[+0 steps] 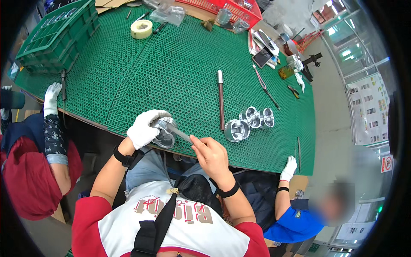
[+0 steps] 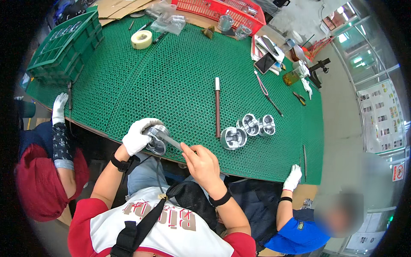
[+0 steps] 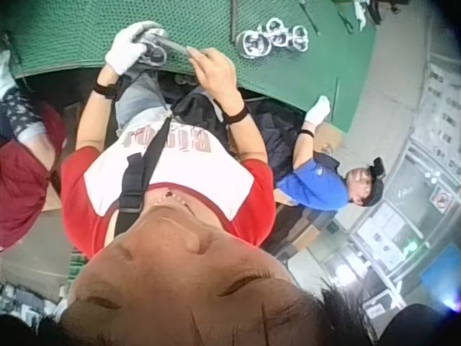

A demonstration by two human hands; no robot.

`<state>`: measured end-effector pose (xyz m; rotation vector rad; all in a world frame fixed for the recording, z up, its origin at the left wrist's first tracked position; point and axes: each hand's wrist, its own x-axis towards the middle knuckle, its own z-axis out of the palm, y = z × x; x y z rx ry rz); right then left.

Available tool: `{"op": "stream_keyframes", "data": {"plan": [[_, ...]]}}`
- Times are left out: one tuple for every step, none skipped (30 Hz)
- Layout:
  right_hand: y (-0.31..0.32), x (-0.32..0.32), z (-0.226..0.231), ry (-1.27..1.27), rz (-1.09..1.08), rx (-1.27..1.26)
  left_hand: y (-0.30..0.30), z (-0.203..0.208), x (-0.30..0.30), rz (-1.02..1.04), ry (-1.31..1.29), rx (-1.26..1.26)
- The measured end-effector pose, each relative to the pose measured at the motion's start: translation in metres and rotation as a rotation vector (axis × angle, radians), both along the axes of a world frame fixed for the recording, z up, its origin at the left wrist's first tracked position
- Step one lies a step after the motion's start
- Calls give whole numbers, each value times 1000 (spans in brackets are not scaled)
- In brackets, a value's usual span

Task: Assembling connecting rods and pistons at a production workbench.

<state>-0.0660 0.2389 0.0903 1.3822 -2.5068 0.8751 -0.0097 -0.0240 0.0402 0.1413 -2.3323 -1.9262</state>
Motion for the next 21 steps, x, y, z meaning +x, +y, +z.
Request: {"op": "stream_keyframes", "data": {"plan": [[-2,-1,-1,5,-4,-6,0,7,-2,13,-3,13],[-4,-1,-2,10,-8,-11,-1,8,-5,15,2,21],[-6,-2,-2,5,-19,-8,-4,8,-8,41,-29,-22],[-7,-4,-2,11,-16,-2,-8,10,-11,66,-61,-66],[-7,-5,-2,-30,-29,-32,-16,15,-15,8,-161,-181],[-8,-6,-3,-74,-48,-65,-21,24,-20,-51,-245,-281],[-7,-8,-2,-96,-65,-50,-26,22,-23,-87,-261,-303],[-6,-10,-3,-99,-71,-53,-30,19,-25,-123,-279,-327],[-4,-10,-5,-121,-92,-31,-29,20,-27,-139,-283,-336],[-2,-11,-8,-147,-114,-12,-27,23,-26,-96,-224,-454],[0,-11,-13,-144,-117,22,-25,27,-24,-54,-165,-572],[1,-10,-13,-156,-144,12,-22,38,-23,-13,-106,-734],[-1,-7,-11,-223,-141,0,-19,37,-18,105,10,-779],[-1,-5,-12,-292,-138,-14,-16,37,-12,221,130,-819],[0,-3,-16,-309,-166,-30,-8,48,-7,245,136,-818],[0,-4,-23,-362,-137,-50,1,50,-1,259,58,-829],[1,-5,-29,-414,-109,-72,13,50,1,228,44,-815],[-1,-6,-33,-466,-73,-99,22,52,4,204,26,-807],[-5,-6,-28,-474,-75,-90,26,42,7,170,-20,-820],[-7,-6,-31,-486,-85,-107,33,36,8,178,-28,-817],[-8,-7,-35,-500,-84,-141,38,31,7,214,-63,-849]]}}
